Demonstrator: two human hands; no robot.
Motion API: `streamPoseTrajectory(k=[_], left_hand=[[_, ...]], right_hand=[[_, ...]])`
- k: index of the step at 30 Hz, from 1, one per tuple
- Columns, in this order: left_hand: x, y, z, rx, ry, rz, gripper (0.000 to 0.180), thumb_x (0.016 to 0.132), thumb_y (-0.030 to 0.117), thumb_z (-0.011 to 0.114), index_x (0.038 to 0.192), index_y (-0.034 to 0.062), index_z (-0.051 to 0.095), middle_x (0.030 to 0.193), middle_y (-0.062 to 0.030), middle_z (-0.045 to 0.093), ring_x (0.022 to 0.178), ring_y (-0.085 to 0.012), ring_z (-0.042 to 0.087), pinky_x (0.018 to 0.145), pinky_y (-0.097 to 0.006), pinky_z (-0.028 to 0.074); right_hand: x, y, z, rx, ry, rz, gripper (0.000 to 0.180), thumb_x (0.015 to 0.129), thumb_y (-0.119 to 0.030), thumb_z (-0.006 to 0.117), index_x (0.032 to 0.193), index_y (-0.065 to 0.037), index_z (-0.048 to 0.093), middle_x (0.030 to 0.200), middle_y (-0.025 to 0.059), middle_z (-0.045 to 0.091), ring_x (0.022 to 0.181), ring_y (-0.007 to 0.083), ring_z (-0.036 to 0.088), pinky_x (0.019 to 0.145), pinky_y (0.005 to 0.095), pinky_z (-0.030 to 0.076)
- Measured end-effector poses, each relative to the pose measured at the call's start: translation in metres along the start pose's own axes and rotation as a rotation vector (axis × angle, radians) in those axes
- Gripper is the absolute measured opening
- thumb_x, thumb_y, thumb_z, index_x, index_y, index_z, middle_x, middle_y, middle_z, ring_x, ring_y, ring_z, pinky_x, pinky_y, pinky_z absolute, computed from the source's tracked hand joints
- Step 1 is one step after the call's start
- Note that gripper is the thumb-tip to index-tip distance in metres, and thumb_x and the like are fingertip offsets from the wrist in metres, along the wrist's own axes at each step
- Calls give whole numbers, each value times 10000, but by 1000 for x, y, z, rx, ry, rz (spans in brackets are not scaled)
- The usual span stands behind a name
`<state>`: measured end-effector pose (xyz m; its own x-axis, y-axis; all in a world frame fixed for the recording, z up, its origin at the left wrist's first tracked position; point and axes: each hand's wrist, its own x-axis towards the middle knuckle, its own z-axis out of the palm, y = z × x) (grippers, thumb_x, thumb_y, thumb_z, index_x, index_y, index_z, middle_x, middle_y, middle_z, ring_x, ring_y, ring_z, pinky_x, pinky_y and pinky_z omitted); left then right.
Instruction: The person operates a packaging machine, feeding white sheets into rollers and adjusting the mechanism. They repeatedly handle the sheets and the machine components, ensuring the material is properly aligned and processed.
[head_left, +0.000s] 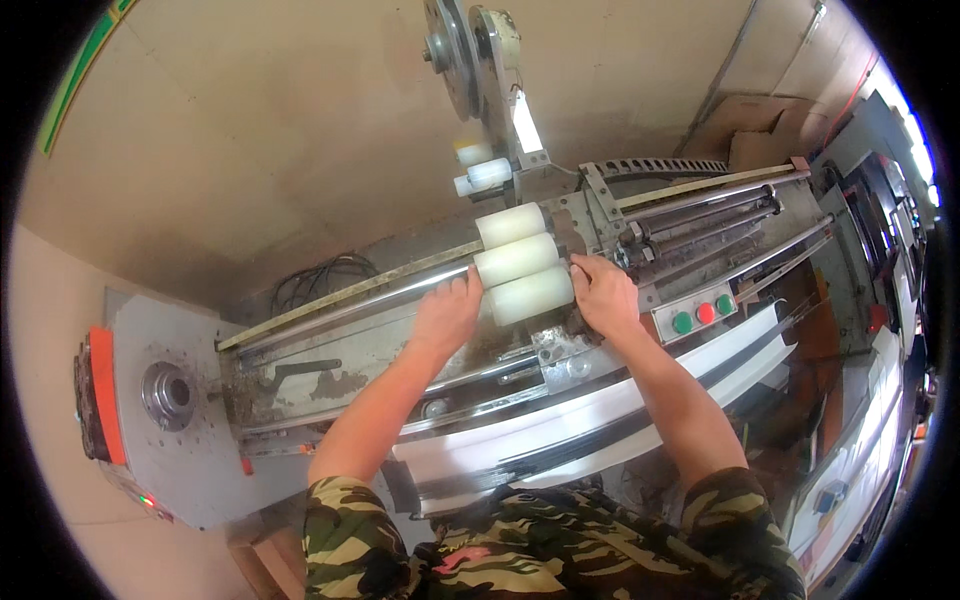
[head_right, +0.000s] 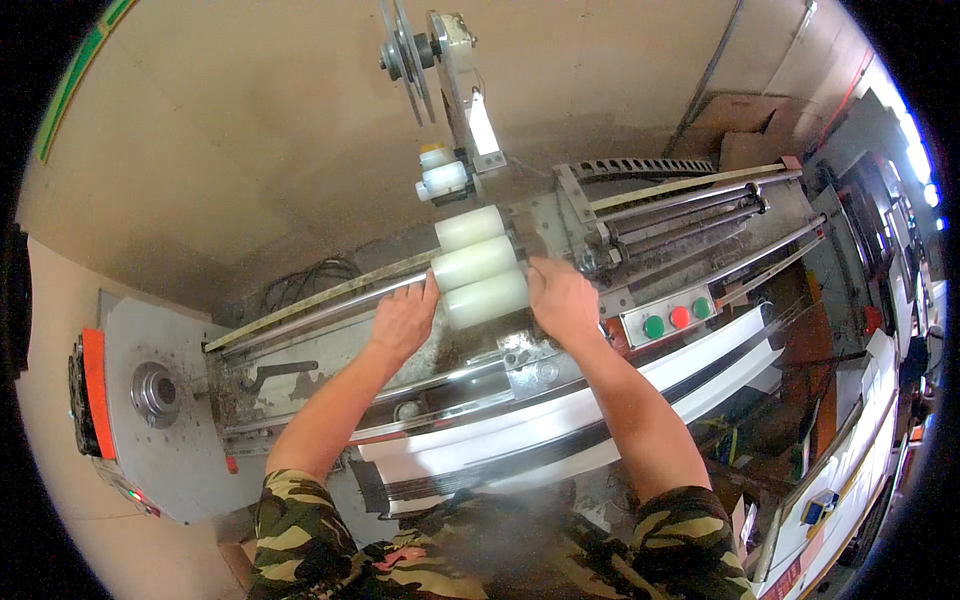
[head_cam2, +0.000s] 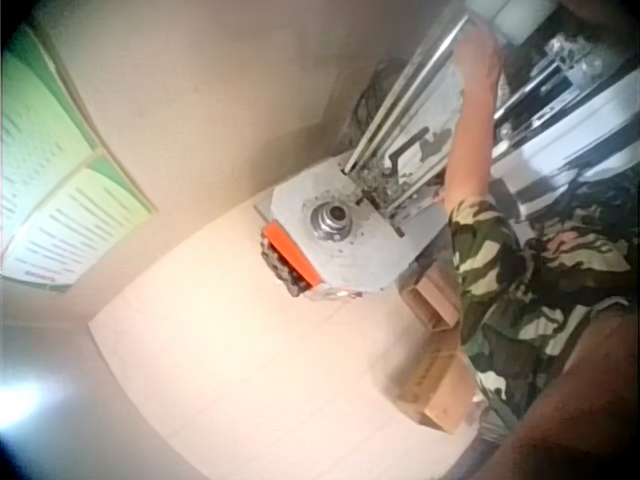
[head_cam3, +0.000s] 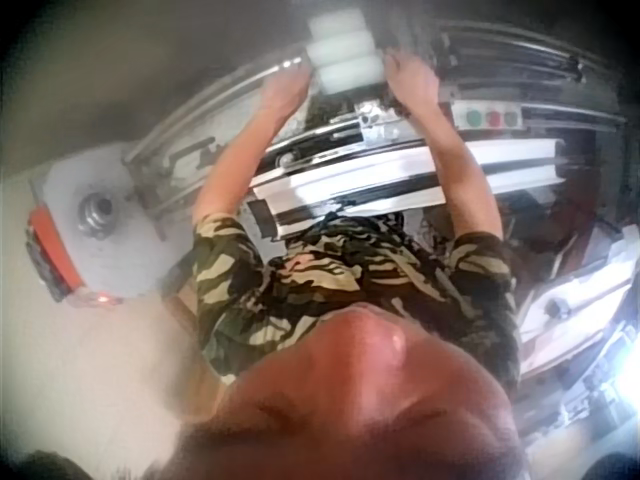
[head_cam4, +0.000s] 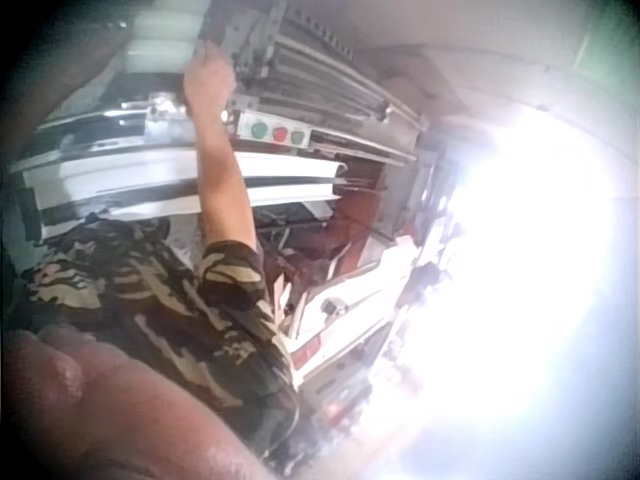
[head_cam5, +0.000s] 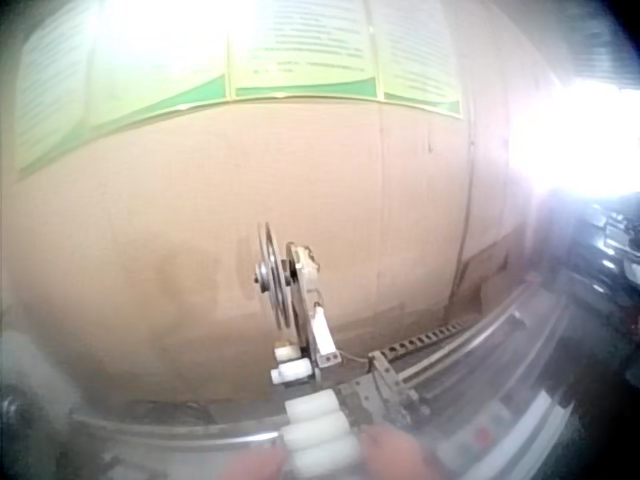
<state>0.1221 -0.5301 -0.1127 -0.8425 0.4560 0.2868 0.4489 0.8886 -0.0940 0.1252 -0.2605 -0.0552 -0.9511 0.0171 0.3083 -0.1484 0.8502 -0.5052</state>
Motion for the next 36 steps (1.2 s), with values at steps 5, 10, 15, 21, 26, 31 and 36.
streamPoseTrajectory(k=[5, 10, 15, 21, 26, 31, 36], left_hand=[[2, 1, -1, -24, -24, -7, 538, 892, 130, 556, 1401, -35, 502, 931, -145, 649, 818, -283, 682, 636, -410, 566], [1, 1, 3, -8, 29, 13, 547, 871, 122, 568, 1391, -36, 510, 904, -137, 637, 781, -276, 668, 613, -402, 559], [-1, -1, 9, 20, 124, 27, 547, 842, 120, 589, 1369, -20, 546, 833, -93, 611, 698, -233, 640, 549, -375, 544], [-5, -4, -2, -56, -31, -15, 574, 871, 114, 576, 1428, -3, 499, 933, -150, 643, 814, -292, 677, 636, -418, 559], [-11, -11, 1, -33, -2, 6, 580, 869, 117, 580, 1435, 14, 503, 914, -139, 635, 805, -282, 675, 635, -414, 558], [-17, -19, 2, -66, -10, 7, 584, 874, 124, 581, 1443, 25, 497, 915, -137, 634, 803, -285, 674, 634, -418, 558], [-23, -23, 4, -53, -17, 3, 589, 879, 128, 580, 1454, 40, 488, 884, -129, 621, 786, -285, 668, 622, -422, 553]], right_hand=[[1, -1, -2, 2, -4, 1, 299, 969, -286, 548, 1159, -118, 705, 1176, 147, 687, 1032, 401, 653, 883, 486, 530], [0, -1, -3, -20, -29, 20, 297, 970, -282, 549, 1166, -123, 706, 1186, 135, 688, 1051, 388, 650, 897, 470, 528], [2, -4, -4, -32, -32, 40, 283, 970, -271, 579, 1160, -116, 722, 1194, 119, 701, 1082, 353, 659, 923, 431, 529], [1, 2, 0, -50, -33, 30, 295, 971, -290, 561, 1169, -137, 717, 1207, 123, 687, 1062, 372, 652, 906, 457, 530], [1, 3, 0, -41, -19, 8, 293, 973, -291, 557, 1159, -135, 723, 1191, 119, 693, 1056, 368, 654, 897, 453, 532], [-1, -1, -1, -57, -12, -9, 291, 971, -280, 552, 1151, -131, 726, 1174, 118, 697, 1049, 367, 654, 892, 452, 531], [0, 8, 2, -60, -9, -30, 292, 964, -257, 536, 1151, -139, 725, 1153, 120, 696, 1029, 377, 654, 887, 463, 528]])
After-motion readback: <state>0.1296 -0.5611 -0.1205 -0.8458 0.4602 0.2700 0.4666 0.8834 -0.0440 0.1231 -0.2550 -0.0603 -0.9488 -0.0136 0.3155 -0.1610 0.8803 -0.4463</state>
